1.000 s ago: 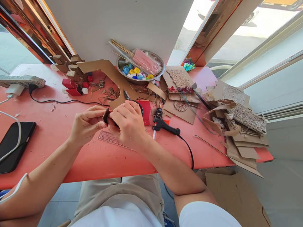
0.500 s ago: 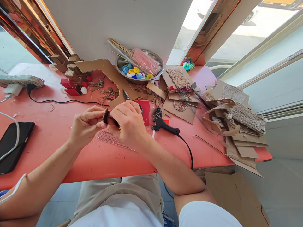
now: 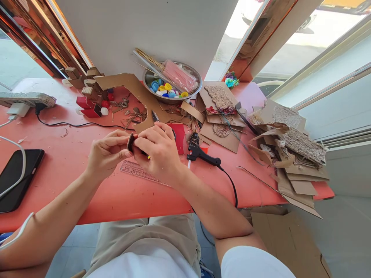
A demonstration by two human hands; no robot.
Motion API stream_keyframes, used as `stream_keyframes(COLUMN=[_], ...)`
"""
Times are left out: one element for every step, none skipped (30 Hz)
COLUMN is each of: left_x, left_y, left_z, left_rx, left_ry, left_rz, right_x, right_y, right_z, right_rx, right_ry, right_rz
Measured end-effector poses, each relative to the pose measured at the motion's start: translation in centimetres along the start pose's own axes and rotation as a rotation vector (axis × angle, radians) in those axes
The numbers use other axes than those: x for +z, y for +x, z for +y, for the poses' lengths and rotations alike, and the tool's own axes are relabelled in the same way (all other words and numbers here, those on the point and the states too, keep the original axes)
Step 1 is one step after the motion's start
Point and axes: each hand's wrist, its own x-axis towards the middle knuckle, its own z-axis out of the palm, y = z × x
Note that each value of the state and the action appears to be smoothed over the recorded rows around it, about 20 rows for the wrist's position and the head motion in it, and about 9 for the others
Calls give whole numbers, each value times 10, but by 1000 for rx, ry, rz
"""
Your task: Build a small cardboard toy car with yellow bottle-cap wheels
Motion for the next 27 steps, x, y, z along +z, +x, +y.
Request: stream_keyframes(left_x=[1, 1, 2, 3, 3, 3, 3, 2, 1, 0, -1, -1, -1, 0, 2, 3, 5, 6, 7, 7, 7, 7, 6, 5, 5, 4, 4], left_y=[0, 1, 1, 1, 2, 3, 3, 5, 6, 7, 7, 8, 8, 7, 6, 5, 3, 2, 0, -1, -2, -3, -4, -5, -6, -6, -7], left_z=[1, 2, 3, 4, 5, 5, 4, 3, 2, 0, -2, -4, -5, -7, -8, -9, -9, -10, -11, -11, -12, -13, -14, -14, -15, -15, -16], left_rx=[2, 7, 9, 9, 4, -5, -15, -23, -26, -25, -23, -23, -24, -27, -29, -26, -19, -6, 13, 39, 71, 110, 150, 188, 223, 253, 276], left_ry=[-6, -17, -29, -39, -43, -42, -38, -33, -29, -25, -19, -10, 0, 11, 22, 35, 55, 85, 125, 174, 230, 290, 350, 406, 455, 495, 527], left_rz=[7, 15, 25, 41, 64, 93, 128, 164, 196, 223, 243, 255, 260, 260, 260, 260, 261, 262, 261, 259, 256, 255, 257, 261, 266, 268, 266], right_x=[1, 1, 1, 0, 0, -2, -3, -3, -4, -4, -3, -2, 0, 2, 4, 5, 7, 8, 9, 9, 9, 9, 8, 8, 8, 8, 9], right_y=[0, 0, 0, 1, 2, 2, 3, 4, 4, 4, 3, 3, 2, 1, 0, 0, 0, 0, 1, 2, 3, 4, 5, 6, 6, 7, 7], right_z=[0, 0, 1, 1, 1, 2, 2, 2, 1, 0, -1, -2, -4, -5, -5, -5, -5, -4, -4, -3, -3, -3, -3, -4, -4, -5, -6], right_rx=[-4, -10, -20, -25, -24, -14, 2, 22, 39, 54, 66, 81, 102, 131, 168, 210, 251, 291, 326, 356, 381, 401, 421, 442, 465, 492, 525], right_ry=[2, 9, 17, 20, 16, 7, -4, -11, -9, 6, 35, 77, 127, 178, 223, 260, 290, 315, 338, 361, 386, 412, 435, 459, 486, 516, 551], right_rz=[4, 4, 3, 1, 3, 12, 27, 50, 75, 91, 94, 78, 45, 5, -36, -69, -93, -108, -119, -126, -133, -139, -143, -149, -154, -153, -150])
